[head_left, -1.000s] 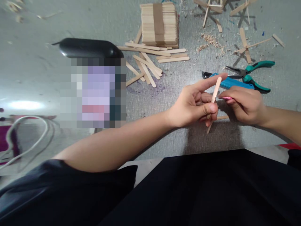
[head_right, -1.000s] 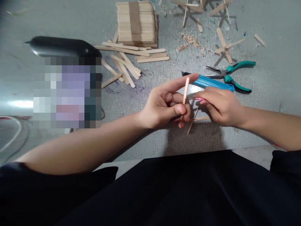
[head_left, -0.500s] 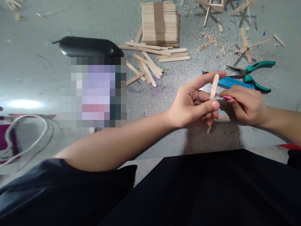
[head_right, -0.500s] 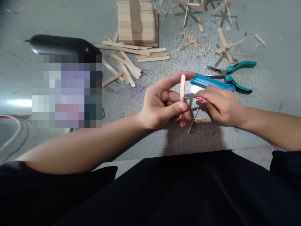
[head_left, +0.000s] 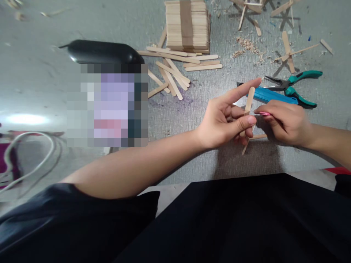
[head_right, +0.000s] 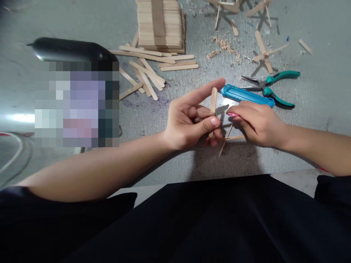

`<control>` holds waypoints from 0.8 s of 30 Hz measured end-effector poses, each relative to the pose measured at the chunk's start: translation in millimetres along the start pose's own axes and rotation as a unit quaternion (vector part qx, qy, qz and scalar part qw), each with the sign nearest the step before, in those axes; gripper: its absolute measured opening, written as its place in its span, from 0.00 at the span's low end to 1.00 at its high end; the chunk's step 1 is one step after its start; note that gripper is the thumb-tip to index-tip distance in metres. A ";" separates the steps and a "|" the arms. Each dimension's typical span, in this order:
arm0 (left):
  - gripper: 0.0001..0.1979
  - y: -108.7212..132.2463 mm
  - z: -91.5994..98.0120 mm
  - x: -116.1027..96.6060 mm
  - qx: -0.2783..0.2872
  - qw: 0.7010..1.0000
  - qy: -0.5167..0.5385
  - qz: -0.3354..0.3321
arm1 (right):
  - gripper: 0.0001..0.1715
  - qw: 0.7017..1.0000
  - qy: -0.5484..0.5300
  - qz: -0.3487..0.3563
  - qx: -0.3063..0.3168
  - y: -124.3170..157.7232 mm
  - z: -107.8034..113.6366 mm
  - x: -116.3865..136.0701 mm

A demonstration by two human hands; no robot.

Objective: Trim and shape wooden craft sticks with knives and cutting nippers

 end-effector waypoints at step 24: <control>0.50 -5.8 1.0 1.7 -0.019 0.998 0.019 0.049 | 0.16 0.998 0.038 -0.037 -0.026 0.0 0.1 0.5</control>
Point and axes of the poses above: each hand's wrist, its own y-axis away from the middle knuckle, its own z-axis out of the back of the hand, x = y × z, the point moved 4 cm from there along -y, towards the middle knuckle, and after that the axes turned 10 degrees about -z, right-handed, at the moved point
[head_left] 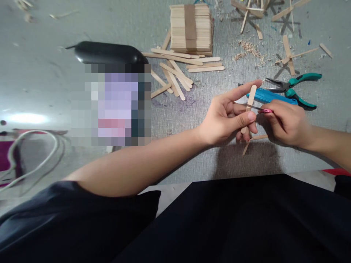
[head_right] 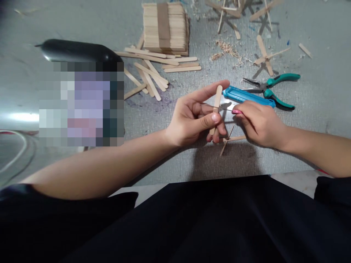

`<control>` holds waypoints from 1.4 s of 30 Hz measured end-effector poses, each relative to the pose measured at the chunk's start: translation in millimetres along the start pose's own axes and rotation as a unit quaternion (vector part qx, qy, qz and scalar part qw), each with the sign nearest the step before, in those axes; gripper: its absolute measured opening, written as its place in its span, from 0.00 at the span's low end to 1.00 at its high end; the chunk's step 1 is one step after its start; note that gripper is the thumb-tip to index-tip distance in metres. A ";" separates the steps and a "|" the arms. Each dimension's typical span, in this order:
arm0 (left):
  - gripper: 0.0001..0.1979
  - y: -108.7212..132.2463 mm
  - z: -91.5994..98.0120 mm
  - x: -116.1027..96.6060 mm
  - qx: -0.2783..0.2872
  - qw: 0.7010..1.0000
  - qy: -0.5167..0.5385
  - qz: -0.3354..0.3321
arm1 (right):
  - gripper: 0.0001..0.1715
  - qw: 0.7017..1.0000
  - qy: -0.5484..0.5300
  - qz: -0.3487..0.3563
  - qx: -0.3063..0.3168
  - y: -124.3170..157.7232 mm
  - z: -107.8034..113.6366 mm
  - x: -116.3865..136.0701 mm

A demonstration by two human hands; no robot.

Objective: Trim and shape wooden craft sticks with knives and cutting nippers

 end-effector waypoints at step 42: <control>0.42 5.9 -9.3 -2.7 0.042 0.999 0.012 0.020 | 0.15 0.999 0.015 0.025 -0.045 0.1 1.3 -1.1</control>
Point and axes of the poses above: each hand's wrist, its own y-axis away from the middle knuckle, its own z-axis out of the back of the hand, x = y × z, the point moved 4 cm from there along -y, towards the middle knuckle, and after that the axes turned 10 degrees about -z, right-handed, at the moved point
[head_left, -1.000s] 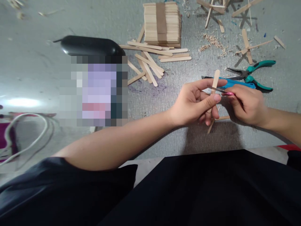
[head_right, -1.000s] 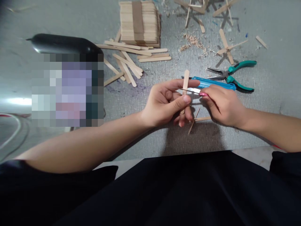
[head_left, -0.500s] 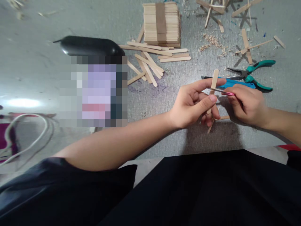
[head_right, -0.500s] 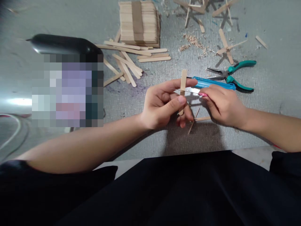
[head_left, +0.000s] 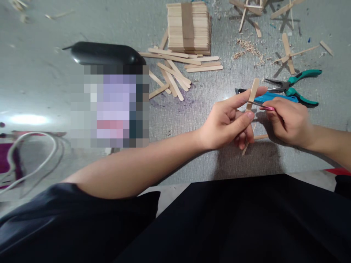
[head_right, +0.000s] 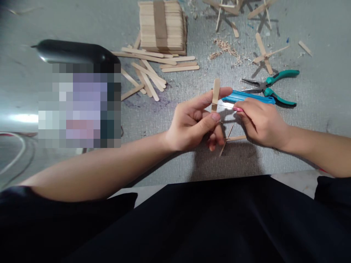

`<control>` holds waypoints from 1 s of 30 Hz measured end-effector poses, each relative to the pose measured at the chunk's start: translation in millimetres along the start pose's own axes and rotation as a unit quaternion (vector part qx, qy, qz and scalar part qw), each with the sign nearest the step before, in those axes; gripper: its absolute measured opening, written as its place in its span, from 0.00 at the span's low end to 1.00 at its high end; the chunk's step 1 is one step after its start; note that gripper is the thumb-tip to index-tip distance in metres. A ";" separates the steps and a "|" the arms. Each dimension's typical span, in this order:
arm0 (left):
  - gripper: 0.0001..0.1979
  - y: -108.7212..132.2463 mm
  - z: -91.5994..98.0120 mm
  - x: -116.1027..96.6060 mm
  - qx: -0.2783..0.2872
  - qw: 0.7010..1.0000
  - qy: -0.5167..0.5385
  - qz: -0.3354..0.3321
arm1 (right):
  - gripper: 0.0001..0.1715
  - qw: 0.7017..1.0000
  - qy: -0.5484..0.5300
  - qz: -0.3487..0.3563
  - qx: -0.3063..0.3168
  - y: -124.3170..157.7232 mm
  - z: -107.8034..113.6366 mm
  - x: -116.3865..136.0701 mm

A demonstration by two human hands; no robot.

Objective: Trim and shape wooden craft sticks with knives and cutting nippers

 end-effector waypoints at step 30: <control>0.50 -7.9 -0.2 5.3 0.042 0.997 0.053 0.041 | 0.16 0.999 -0.005 0.021 -0.031 -7.4 -5.9 5.7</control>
Point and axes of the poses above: each hand's wrist, its own y-axis away from the middle knuckle, its own z-axis out of the back of the hand, x = y × z, the point moved 4 cm from there along -y, towards the middle knuckle, and after that the axes turned 10 degrees about -z, right-handed, at the moved point
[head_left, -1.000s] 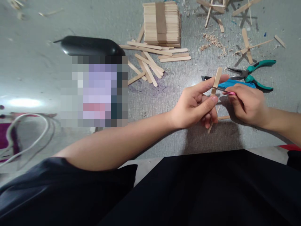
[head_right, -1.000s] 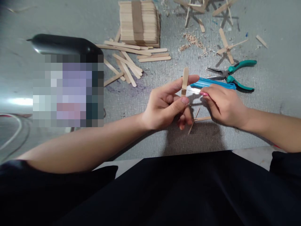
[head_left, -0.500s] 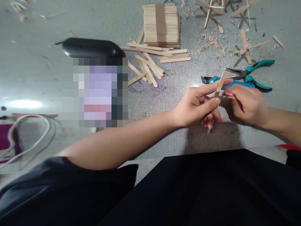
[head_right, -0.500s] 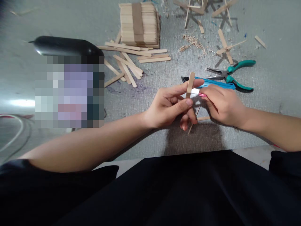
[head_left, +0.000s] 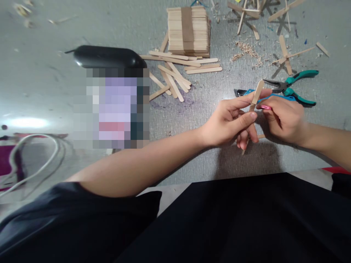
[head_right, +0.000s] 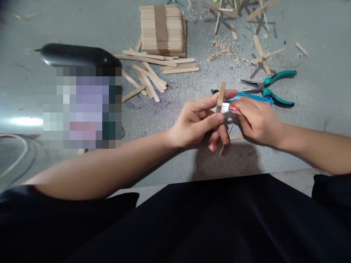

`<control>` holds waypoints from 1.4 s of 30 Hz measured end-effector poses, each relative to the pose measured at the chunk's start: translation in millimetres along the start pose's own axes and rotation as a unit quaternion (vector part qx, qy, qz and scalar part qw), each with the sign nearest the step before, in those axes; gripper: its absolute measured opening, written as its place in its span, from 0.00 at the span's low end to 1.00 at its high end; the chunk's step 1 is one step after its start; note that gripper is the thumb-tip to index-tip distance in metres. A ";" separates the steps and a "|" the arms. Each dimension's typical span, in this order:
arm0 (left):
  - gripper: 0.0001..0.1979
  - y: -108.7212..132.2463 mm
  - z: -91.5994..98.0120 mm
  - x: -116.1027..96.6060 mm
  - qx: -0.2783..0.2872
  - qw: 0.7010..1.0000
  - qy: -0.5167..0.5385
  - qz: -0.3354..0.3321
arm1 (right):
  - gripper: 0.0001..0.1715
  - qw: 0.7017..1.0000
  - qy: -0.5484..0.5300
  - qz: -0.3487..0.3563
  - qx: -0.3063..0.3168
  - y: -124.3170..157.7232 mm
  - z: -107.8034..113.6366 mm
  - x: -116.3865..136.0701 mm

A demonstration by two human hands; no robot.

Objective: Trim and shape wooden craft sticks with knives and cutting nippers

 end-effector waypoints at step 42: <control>0.46 5.0 10.9 -0.3 -0.111 0.990 -0.063 -0.053 | 0.18 0.998 -0.035 -0.052 0.029 2.7 5.0 -0.4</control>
Point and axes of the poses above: each hand's wrist, its own y-axis away from the middle knuckle, its own z-axis out of the back of the hand, x = y × z, the point moved 4 cm from there along -y, towards the middle knuckle, and after that the axes turned 10 degrees about -z, right-handed, at the moved point
